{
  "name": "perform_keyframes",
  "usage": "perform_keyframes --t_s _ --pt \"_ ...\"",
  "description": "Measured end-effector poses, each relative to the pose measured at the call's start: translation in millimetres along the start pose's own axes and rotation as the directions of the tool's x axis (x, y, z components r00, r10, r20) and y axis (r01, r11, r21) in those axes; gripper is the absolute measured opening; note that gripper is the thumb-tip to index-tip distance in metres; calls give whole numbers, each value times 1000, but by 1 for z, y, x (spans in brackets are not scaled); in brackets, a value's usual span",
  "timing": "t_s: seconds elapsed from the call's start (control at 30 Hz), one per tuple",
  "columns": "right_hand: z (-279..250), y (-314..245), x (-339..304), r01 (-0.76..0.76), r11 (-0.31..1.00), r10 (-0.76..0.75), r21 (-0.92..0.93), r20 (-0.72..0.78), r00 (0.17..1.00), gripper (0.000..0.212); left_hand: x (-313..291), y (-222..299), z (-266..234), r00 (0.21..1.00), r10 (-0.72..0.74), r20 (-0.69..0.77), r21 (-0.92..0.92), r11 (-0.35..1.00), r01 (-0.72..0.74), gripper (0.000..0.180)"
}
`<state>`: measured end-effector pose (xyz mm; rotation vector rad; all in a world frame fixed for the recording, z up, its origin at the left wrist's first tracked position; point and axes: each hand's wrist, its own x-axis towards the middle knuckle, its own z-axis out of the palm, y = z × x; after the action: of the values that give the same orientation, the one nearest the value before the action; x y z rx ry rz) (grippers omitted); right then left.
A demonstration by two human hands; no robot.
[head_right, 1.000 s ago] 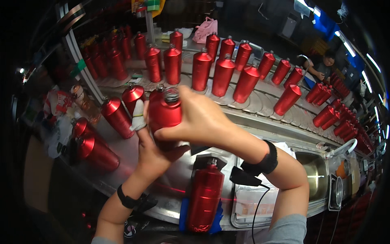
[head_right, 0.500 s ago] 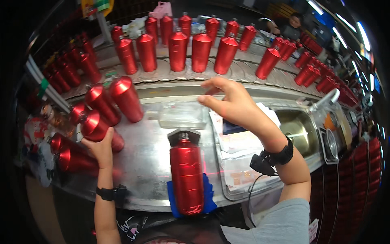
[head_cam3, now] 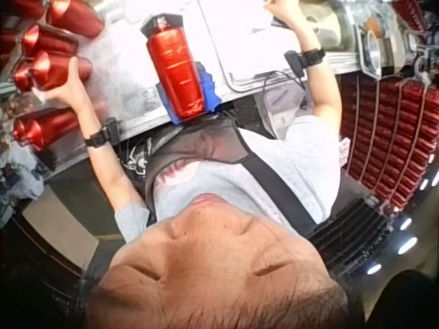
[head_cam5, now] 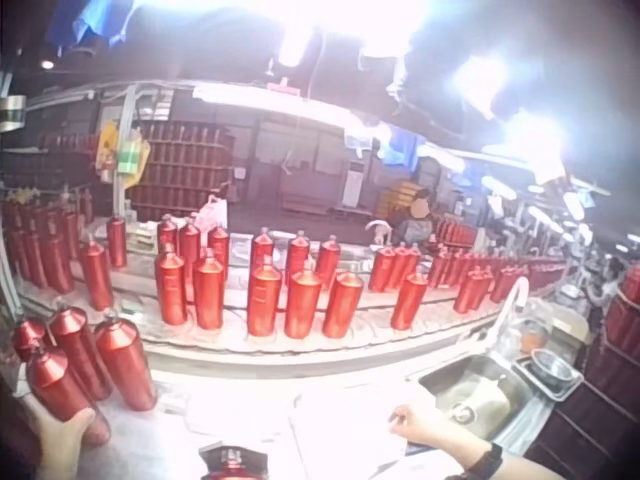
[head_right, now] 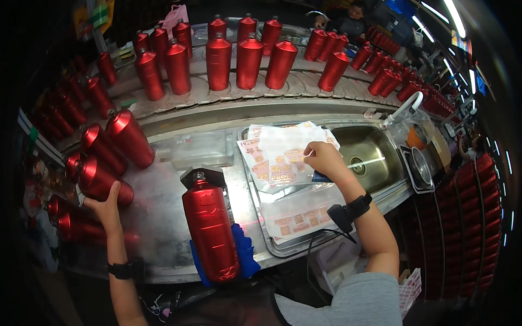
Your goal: Applying adhesive labels to red metal bottles and wiping them with a cloth at an assembly line.
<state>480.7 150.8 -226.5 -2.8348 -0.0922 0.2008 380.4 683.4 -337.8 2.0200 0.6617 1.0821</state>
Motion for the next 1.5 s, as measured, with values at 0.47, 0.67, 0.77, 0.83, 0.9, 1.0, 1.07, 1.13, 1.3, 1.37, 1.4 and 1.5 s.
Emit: perform_keyframes --t_s 0.47,0.67,0.77,0.83,0.9,1.0,1.07,1.13,1.3,1.37,1.4,1.5 --pt "7 38 7 -176 941 137 -290 -151 979 37 -71 56 -76 913 -162 374 -232 937 262 74" --pt "-20 18 11 -225 942 222 -251 -43 974 38 -71 55 -79 859 -156 488 -246 920 306 73" --pt "-48 3 6 -118 953 129 -280 21 991 35 -73 63 -80 833 -136 537 -266 909 320 72" --pt "-69 -1 4 -121 941 147 -317 60 987 34 -74 67 -78 825 -155 544 -288 889 357 75" --pt "-90 2 -1 -160 905 192 -393 42 981 34 -76 72 -75 820 -141 555 -284 894 346 74" --pt "-114 18 -18 -242 838 280 -490 5 960 35 -78 75 -73 815 -120 566 -293 895 336 67" --pt "-122 33 -30 -276 822 331 -499 24 943 34 -77 76 -70 799 -102 593 -301 892 338 70" --pt "-116 46 -40 -304 850 320 -430 -36 947 35 -77 76 -67 796 -111 595 -279 900 334 74" --pt "-49 54 -24 -304 945 274 -122 -213 938 34 -81 83 -57 781 -69 621 -293 903 313 77" --pt "-24 51 -5 -305 949 281 -79 -230 932 34 -82 90 -58 793 -70 606 -297 904 307 78" --pt "-15 48 5 -325 941 300 -93 -216 929 36 -82 92 -59 786 -60 615 -304 902 307 80" --pt "0 41 30 -302 938 283 -170 -129 951 42 -80 98 -63 790 -60 610 -306 902 305 82"
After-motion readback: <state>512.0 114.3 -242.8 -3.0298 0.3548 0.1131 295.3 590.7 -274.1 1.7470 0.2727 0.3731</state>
